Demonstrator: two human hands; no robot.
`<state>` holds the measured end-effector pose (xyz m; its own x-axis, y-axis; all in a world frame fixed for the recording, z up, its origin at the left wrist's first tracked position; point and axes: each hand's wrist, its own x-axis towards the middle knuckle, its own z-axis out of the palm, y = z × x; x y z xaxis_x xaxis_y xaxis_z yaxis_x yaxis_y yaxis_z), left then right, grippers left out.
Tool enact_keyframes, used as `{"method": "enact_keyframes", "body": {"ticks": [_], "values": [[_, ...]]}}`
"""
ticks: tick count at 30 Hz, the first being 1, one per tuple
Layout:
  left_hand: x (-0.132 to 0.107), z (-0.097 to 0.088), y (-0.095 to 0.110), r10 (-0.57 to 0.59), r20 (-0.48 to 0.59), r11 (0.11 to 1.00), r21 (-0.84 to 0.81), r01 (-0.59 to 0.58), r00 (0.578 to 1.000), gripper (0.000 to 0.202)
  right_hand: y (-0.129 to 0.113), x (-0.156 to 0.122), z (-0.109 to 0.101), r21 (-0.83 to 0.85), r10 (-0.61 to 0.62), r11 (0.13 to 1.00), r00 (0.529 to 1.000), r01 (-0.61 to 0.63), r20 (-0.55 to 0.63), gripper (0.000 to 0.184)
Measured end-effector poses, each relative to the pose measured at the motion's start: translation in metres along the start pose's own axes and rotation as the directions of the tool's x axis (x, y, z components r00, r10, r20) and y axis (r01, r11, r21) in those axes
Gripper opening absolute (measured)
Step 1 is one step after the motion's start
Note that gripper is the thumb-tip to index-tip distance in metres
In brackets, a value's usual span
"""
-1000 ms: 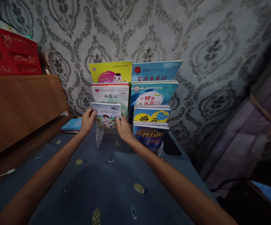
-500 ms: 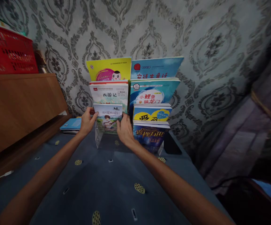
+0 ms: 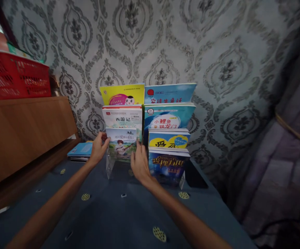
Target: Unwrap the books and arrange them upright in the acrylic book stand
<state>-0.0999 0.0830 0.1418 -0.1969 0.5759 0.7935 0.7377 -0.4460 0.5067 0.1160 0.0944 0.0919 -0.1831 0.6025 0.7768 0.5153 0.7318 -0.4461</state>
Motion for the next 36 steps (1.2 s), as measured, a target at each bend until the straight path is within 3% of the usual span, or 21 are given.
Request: {"method": "enact_keyframes", "body": {"ticks": [15,36], "values": [[-0.02,-0.009,0.005,-0.019,0.077,1.0,-0.013,0.02,0.997,0.018,-0.008,-0.014,-0.011,-0.003,-0.012,1.0,0.999,0.012,0.032,0.058],[-0.04,-0.019,0.013,0.018,0.067,0.997,0.076,-0.023,0.998,0.02,-0.016,-0.039,-0.021,0.052,-0.015,0.999,0.996,0.01,0.082,0.06]]}}
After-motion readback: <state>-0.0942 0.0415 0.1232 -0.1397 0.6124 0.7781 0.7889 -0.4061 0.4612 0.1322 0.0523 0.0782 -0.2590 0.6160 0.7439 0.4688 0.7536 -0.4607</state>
